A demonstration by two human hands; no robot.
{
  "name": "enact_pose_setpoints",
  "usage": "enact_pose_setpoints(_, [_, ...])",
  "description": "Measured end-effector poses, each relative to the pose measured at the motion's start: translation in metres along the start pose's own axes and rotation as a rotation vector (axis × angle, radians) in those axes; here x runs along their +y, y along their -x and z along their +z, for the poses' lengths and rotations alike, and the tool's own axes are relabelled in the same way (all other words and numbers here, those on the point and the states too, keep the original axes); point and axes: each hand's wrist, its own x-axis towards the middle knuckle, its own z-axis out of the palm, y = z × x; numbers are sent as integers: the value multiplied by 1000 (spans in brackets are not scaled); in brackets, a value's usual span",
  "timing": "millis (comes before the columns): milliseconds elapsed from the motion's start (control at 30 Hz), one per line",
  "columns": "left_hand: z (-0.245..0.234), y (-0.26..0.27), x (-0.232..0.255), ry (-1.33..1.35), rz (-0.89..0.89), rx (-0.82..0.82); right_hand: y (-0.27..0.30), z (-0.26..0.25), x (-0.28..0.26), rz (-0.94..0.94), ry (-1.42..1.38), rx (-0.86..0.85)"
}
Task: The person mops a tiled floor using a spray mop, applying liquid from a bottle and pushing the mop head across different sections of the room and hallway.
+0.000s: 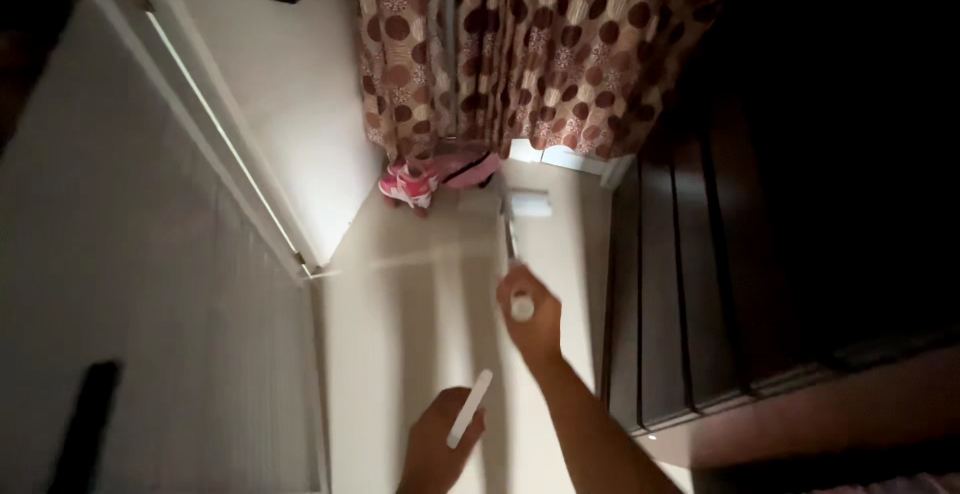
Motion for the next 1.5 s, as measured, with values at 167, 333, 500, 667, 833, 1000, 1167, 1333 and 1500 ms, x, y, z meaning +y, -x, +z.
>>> enact_pose_setpoints(167, [32,-82,-6,-65,189,193,-66,5,50,21,138,-20])
enact_pose_setpoints(333, [47,-138,22,-170,183,461,-84,-18,3,48,235,4])
enact_pose_setpoints(500, [35,-122,80,234,-290,312,-61,-53,-67,-179,-82,-32])
enact_pose_setpoints(667, [6,-67,104,66,184,129,-40,-53,-148,7,-260,-71])
enact_pose_setpoints(833, [-45,-4,131,23,655,139,-2,-27,-248,166,-275,-54])
enact_pose_setpoints(1000, [-94,74,137,464,456,-29,66,0,-350,138,-282,-47])
enact_pose_setpoints(1167, [-137,147,136,348,312,-9,138,17,-424,71,-83,-21])
enact_pose_setpoints(1333, [-178,205,153,271,328,114,181,17,-471,88,-142,-264])
enact_pose_setpoints(1500, [-201,262,150,542,257,71,205,13,-525,-146,-379,-398])
